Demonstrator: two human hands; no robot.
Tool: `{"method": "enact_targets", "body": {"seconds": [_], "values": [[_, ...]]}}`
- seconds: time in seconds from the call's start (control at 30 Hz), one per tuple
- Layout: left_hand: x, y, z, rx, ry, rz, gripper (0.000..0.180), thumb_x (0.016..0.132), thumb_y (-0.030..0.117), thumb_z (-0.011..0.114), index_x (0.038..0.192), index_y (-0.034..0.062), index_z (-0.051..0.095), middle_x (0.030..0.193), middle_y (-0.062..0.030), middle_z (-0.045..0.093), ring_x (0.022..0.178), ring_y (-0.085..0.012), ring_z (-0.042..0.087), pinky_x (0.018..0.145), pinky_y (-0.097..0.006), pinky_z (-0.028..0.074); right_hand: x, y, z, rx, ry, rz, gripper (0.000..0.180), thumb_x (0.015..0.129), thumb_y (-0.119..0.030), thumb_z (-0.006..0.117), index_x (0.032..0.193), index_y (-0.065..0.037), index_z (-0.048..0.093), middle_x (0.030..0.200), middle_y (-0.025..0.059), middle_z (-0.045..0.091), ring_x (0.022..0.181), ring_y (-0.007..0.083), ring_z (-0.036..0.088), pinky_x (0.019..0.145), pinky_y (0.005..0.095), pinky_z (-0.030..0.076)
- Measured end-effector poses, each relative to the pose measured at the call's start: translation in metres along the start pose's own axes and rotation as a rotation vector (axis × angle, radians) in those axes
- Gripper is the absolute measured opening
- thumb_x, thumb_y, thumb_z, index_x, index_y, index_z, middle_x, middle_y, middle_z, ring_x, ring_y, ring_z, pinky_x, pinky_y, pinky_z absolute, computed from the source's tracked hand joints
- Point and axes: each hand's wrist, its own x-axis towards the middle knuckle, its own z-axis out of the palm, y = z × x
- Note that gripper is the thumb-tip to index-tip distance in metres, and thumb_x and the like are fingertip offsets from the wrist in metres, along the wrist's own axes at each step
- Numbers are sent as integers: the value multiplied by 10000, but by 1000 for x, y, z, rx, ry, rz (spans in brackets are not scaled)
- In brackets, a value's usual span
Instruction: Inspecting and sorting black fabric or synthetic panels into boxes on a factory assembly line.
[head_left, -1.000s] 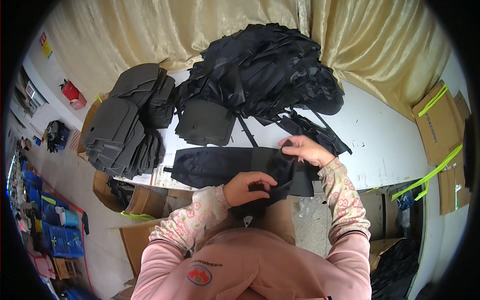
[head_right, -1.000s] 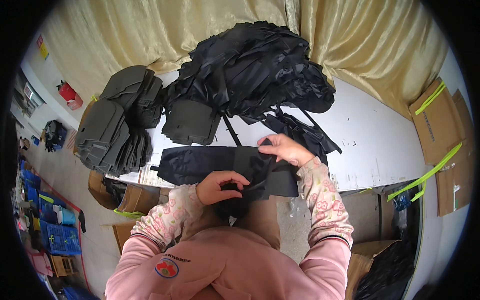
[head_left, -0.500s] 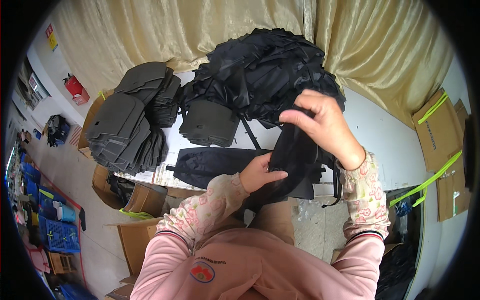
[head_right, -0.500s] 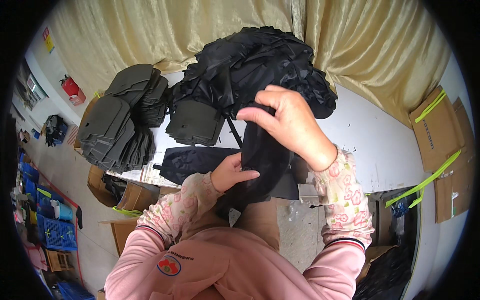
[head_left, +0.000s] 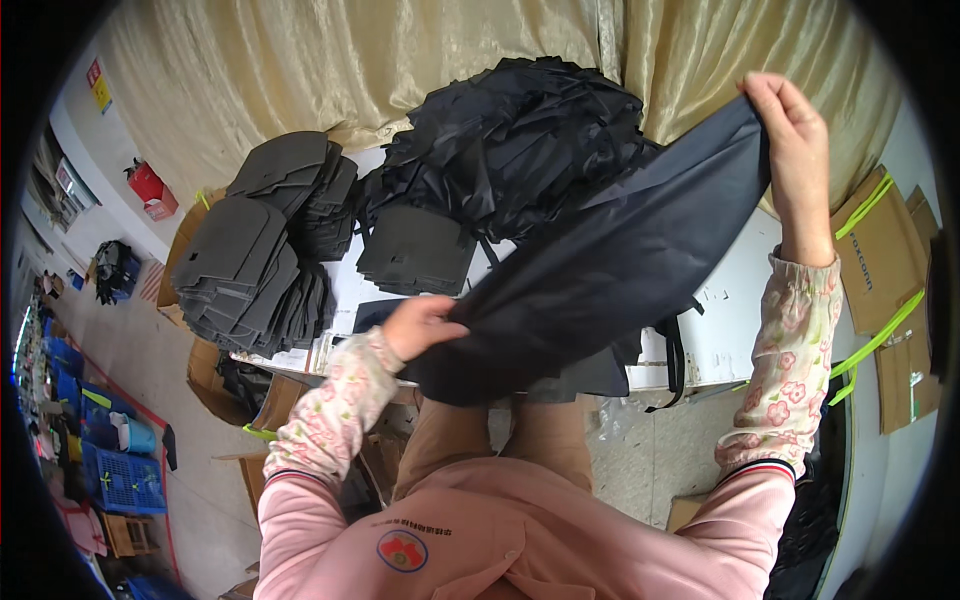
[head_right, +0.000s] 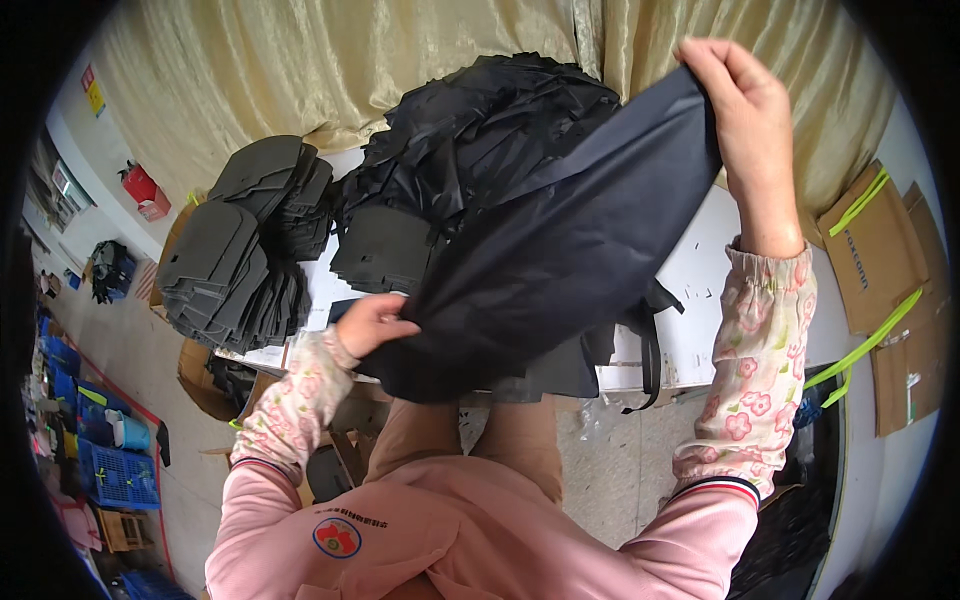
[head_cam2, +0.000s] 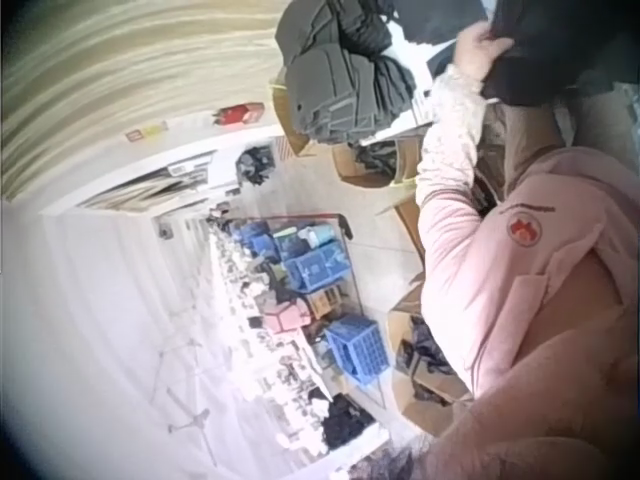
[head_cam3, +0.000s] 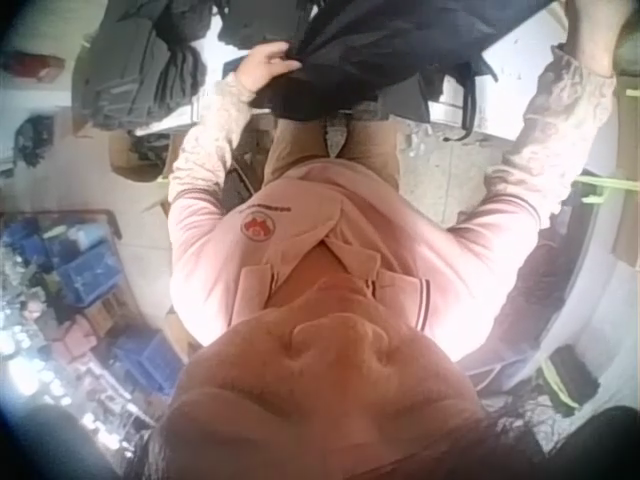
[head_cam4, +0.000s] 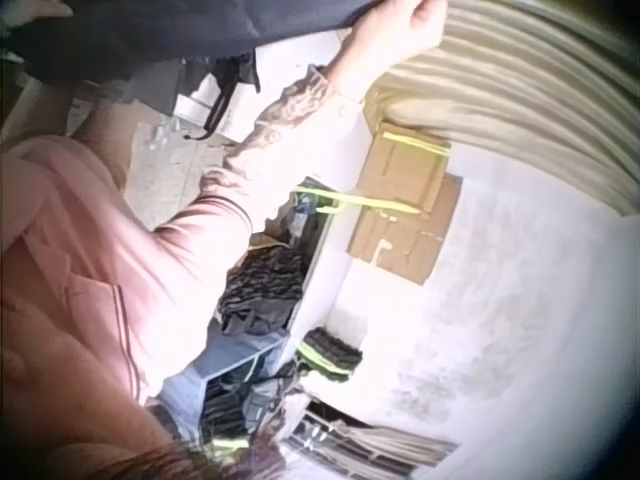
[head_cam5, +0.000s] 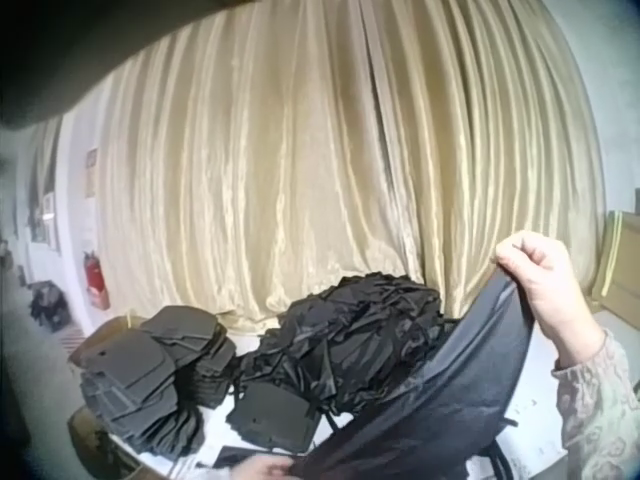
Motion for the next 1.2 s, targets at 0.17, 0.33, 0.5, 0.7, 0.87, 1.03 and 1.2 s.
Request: {"method": "enact_targets", "body": {"seconds": [0.17, 0.33, 0.5, 0.7, 0.87, 1.03, 1.2], "values": [[-43, -23, -80, 255, 556, 112, 147, 783, 6, 704, 923, 6, 658, 792, 17, 629, 640, -45, 533, 603, -189, 437, -55, 80, -8, 48, 22, 346, 169, 912, -201, 616, 936, -44, 676, 841, -41, 632, 753, 25, 526, 680, 181, 418], [-83, -6, -96, 630, 893, 372, 150, 786, -58, 608, 913, 3, 658, 904, -86, 646, 823, -174, 618, 746, -274, 484, -157, 116, 7, 33, -141, 703, 146, 910, -196, 614, 918, -71, 690, 834, -37, 659, 567, 25, 495, 487, 150, 353], [-98, -67, -68, 747, 844, 301, 238, 744, -58, 581, 942, 48, 659, 1011, -121, 650, 973, -284, 623, 882, -348, 479, -263, 146, 26, 373, -10, 1064, 150, 907, -156, 615, 936, -20, 670, 887, 66, 673, 572, 113, 606, 525, 251, 554], [-103, -177, -28, 652, 715, 58, 243, 751, -53, 563, 939, 71, 654, 1084, -114, 642, 1037, -289, 603, 898, -350, 466, -366, 186, 26, 242, -56, 1295, 109, 856, -94, 669, 955, -49, 677, 848, 23, 661, 672, 69, 576, 586, 220, 487], [-89, -172, -19, 599, 667, -1, 287, 761, -42, 578, 1010, 79, 653, 1207, -120, 600, 1075, -289, 594, 901, -328, 462, -387, 195, 15, -125, -103, 962, 122, 818, -14, 670, 938, -26, 651, 787, -9, 624, 659, 68, 564, 531, 194, 429], [-92, -157, -13, 590, 599, -10, 321, 773, -9, 613, 1076, 92, 644, 1261, -110, 571, 942, -236, 632, 748, -304, 492, -329, 116, 74, -466, -517, 230, 395, 761, -72, 687, 1143, -34, 596, 1212, 162, 566, 1148, 341, 525, 973, 384, 427], [-92, -162, -25, 329, 643, 68, 344, 823, 46, 641, 1164, 66, 611, 1368, -135, 476, 1193, -210, 502, 975, -310, 387, -362, 102, 109, -493, -1132, 75, 791, 765, -402, 680, 1413, -87, 352, 1482, 112, 309, 1391, 291, 243, 1127, 478, 199]]}}
